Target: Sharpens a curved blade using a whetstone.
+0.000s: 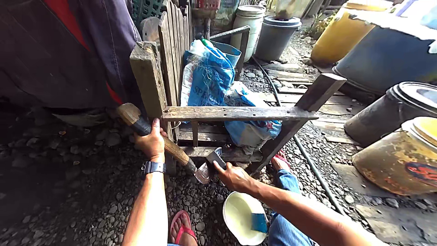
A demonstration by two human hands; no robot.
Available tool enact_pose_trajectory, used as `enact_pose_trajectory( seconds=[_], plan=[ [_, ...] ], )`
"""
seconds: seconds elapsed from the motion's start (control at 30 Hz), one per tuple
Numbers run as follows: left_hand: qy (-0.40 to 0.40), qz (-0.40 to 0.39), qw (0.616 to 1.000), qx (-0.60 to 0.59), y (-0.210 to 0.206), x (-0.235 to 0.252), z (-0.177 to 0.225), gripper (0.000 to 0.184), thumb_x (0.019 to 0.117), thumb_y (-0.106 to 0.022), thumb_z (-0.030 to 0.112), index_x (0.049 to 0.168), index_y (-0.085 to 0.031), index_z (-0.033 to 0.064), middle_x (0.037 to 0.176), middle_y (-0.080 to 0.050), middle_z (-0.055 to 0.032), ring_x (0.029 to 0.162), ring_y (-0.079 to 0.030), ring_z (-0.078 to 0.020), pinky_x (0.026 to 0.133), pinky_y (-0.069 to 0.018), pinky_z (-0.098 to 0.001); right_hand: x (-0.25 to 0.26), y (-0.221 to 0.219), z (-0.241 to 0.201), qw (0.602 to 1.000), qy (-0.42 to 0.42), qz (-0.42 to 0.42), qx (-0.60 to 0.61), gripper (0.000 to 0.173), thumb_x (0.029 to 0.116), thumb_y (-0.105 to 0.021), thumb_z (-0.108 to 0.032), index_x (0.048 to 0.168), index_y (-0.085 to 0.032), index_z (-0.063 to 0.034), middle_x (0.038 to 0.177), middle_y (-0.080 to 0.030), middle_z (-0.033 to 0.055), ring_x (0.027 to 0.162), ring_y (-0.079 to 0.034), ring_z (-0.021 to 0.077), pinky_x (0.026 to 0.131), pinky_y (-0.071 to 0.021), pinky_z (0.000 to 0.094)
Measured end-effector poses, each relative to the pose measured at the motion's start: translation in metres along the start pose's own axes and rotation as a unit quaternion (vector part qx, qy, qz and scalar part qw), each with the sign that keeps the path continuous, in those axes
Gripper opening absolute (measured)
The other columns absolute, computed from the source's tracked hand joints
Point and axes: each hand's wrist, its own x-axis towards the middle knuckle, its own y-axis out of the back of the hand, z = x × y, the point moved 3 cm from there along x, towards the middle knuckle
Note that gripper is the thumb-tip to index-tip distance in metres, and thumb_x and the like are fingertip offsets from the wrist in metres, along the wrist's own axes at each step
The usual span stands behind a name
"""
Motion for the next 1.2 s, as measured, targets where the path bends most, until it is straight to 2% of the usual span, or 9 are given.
enact_pose_trajectory(
  seconds=[0.07, 0.17, 0.4, 0.47, 0.57, 0.77, 0.97, 1.1, 1.2],
  plan=[
    [-0.002, -0.004, 1.0, 0.003, 0.0, -0.001, 0.0, 0.013, 0.0977, -0.068, 0.004, 0.1, -0.055, 0.0024, 0.055, -0.058, 0.0027, 0.042, -0.059, -0.0085, 0.045, -0.056, -0.0242, 0.012, 0.012, 0.004, 0.999, -0.031, 0.015, 0.018, 0.06, 0.1106, -0.037, -0.031, 0.166, -0.019, -0.0158, 0.137, -0.051, 0.0395, 0.108, -0.063, 0.0552, 0.091, -0.0515, 0.064],
    [-0.011, -0.006, 1.0, 0.013, 0.002, -0.001, 0.0, 0.013, 0.0979, -0.068, 0.006, 0.099, -0.056, 0.0025, 0.056, -0.058, 0.0024, 0.043, -0.06, -0.009, 0.046, -0.0564, -0.0249, 0.049, 0.041, 0.008, 0.994, -0.101, 0.017, 0.041, 0.059, 0.1119, -0.032, -0.033, 0.166, -0.018, -0.015, 0.142, -0.05, 0.0368, 0.122, -0.059, 0.0523, 0.099, -0.048, 0.0625],
    [-0.007, 0.008, 1.0, 0.01, 0.002, -0.002, 0.0, 0.017, 0.0968, -0.068, 0.003, 0.104, -0.053, -0.0005, 0.057, -0.057, 0.0013, 0.043, -0.059, -0.009, 0.046, -0.0563, -0.0246, 0.003, 0.008, -0.012, 0.999, -0.041, -0.025, 0.019, 0.06, 0.111, -0.035, -0.031, 0.167, -0.016, -0.0181, 0.138, -0.05, 0.038, 0.111, -0.062, 0.053, 0.093, -0.0507, 0.0624],
    [-0.012, 0.005, 1.0, 0.002, 0.002, -0.002, 0.0, 0.015, 0.097, -0.067, 0.003, 0.102, -0.053, 0.001, 0.056, -0.058, 0.0022, 0.042, -0.06, -0.0085, 0.045, -0.0564, -0.0239, 0.02, 0.025, -0.005, 0.998, -0.059, -0.001, 0.036, 0.06, 0.1111, -0.036, -0.03, 0.166, -0.018, -0.0162, 0.139, -0.05, 0.0389, 0.116, -0.06, 0.0547, 0.095, -0.0496, 0.0641],
    [-0.015, 0.004, 1.0, 0.001, 0.002, -0.003, 0.001, 0.014, 0.0973, -0.067, 0.002, 0.102, -0.054, 0.0011, 0.056, -0.057, 0.0024, 0.042, -0.059, -0.0084, 0.045, -0.0561, -0.0242, 0.052, 0.047, 0.002, 0.991, -0.121, 0.006, 0.05, 0.058, 0.112, -0.031, -0.032, 0.166, -0.018, -0.0137, 0.144, -0.05, 0.0343, 0.127, -0.057, 0.0492, 0.102, -0.0474, 0.0601],
    [-0.012, 0.001, 1.0, -0.004, 0.002, -0.002, 0.0, 0.013, 0.0974, -0.066, 0.001, 0.101, -0.053, 0.0011, 0.055, -0.057, 0.0023, 0.042, -0.059, -0.0084, 0.044, -0.0555, -0.0242, 0.013, 0.011, -0.007, 0.998, -0.06, -0.014, 0.027, 0.06, 0.1121, -0.032, -0.032, 0.167, -0.013, -0.0179, 0.142, -0.047, 0.0374, 0.112, -0.063, 0.0523, 0.094, -0.0507, 0.0614],
    [-0.013, 0.025, 0.999, -0.016, 0.001, -0.008, -0.002, 0.015, 0.098, -0.064, 0.0, 0.105, -0.051, 0.0002, 0.057, -0.056, 0.0027, 0.043, -0.059, -0.0072, 0.046, -0.0561, -0.023, 0.063, 0.043, 0.016, 0.987, -0.123, 0.058, 0.085, 0.06, 0.1121, -0.03, -0.035, 0.166, -0.016, -0.0139, 0.142, -0.052, 0.0345, 0.123, -0.06, 0.049, 0.102, -0.048, 0.0598],
    [-0.008, 0.02, 1.0, -0.012, 0.002, -0.005, 0.001, 0.015, 0.0975, -0.064, -0.001, 0.104, -0.051, -0.0006, 0.056, -0.056, 0.0027, 0.042, -0.059, -0.0072, 0.045, -0.056, -0.0229, 0.031, 0.015, 0.008, 0.995, -0.076, 0.038, 0.051, 0.061, 0.1112, -0.033, -0.035, 0.167, -0.016, -0.0178, 0.141, -0.05, 0.0375, 0.11, -0.064, 0.0522, 0.093, -0.0514, 0.0619],
    [-0.026, 0.001, 0.999, -0.026, 0.003, -0.003, -0.003, 0.01, 0.0974, -0.061, -0.002, 0.099, -0.052, 0.0009, 0.054, -0.055, 0.0035, 0.042, -0.058, -0.0078, 0.045, -0.0558, -0.0237, 0.02, 0.014, 0.011, 0.995, -0.078, 0.037, 0.054, 0.061, 0.1112, -0.034, -0.034, 0.167, -0.016, -0.0173, 0.141, -0.05, 0.0378, 0.108, -0.065, 0.0524, 0.092, -0.0517, 0.0616]
  ],
)
